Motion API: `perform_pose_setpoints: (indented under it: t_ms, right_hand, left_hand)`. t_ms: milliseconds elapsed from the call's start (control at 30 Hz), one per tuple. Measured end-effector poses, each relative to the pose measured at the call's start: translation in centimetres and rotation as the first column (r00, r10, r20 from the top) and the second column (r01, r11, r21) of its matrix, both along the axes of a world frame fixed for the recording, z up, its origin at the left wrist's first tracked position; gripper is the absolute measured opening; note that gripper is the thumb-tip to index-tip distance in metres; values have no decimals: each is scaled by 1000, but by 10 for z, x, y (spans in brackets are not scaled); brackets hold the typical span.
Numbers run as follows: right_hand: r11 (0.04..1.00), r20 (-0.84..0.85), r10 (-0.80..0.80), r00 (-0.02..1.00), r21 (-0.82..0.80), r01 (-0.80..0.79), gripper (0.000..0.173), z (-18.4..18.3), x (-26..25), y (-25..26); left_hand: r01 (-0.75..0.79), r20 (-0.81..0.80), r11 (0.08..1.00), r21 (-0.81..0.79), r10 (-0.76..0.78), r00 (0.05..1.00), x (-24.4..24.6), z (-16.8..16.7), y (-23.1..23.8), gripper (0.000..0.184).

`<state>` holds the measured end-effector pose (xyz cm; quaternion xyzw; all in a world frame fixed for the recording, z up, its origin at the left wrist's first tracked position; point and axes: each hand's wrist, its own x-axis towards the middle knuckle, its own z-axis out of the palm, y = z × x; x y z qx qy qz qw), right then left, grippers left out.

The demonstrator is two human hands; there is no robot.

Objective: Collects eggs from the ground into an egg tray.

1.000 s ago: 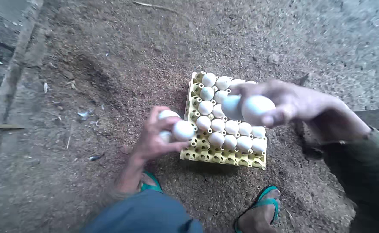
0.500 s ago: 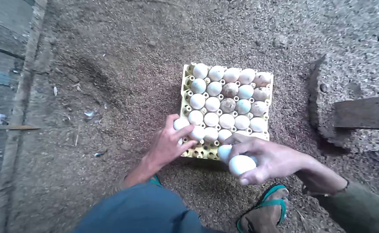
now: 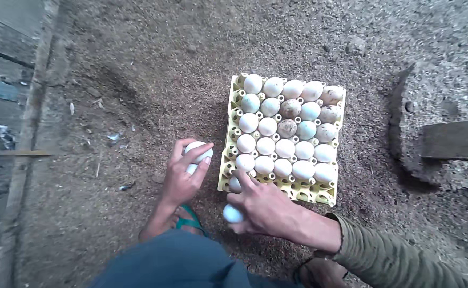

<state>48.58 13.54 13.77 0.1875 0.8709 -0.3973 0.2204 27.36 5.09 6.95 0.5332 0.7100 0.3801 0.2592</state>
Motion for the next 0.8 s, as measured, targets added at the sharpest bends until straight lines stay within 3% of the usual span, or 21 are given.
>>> perform_pose_setpoints:
  t_ms: [133, 300, 400, 467, 567, 600, 667, 733, 767, 800]
  right_hand:
    - [947, -471, -160, 868, 174, 269, 48, -30, 44, 5]
    - [898, -524, -71, 849, 337, 283, 42, -59, 78, 9]
    - [896, -534, -78, 842, 332, 293, 35, -58, 81, 8]
    - [895, -587, -165, 793, 248, 370, 34, -51, 88, 14]
    - [850, -572, -455, 683, -50, 525, 27, -39, 106, 31]
    - [780, -477, -607, 635, -208, 590, 27, -35, 110, 36]
    - [491, -165, -862, 480, -511, 706, 28, -26, 116, 48]
    - [251, 107, -901, 420, -661, 707, 31, -18, 125, 61]
    - [227, 164, -869, 467, -707, 670, 29, -14, 132, 66]
    - [274, 161, -817, 554, -737, 618, 25, -11, 140, 71]
  left_hand:
    - [22, 71, 995, 98, -29, 997, -4, 1, 1, 38]
    - [128, 138, 973, 193, -156, 978, 0, 7, 6, 57]
    - [265, 116, 936, 231, -297, 948, 10, 16, 12, 58]
    - [420, -3, 876, 236, -432, 902, 19, 24, 22, 51]
    - [658, -224, 735, 163, -622, 750, 40, 37, 41, 36]
    - [724, -281, 679, 125, -675, 682, 49, 41, 48, 32]
    - [824, -355, 565, 49, -761, 543, 66, 45, 62, 23]
    - [878, -405, 479, -5, -804, 436, 84, 45, 71, 15]
    - [893, -430, 449, -25, -812, 396, 92, 43, 73, 14]
    - [904, -455, 426, -48, -815, 360, 99, 42, 75, 14]
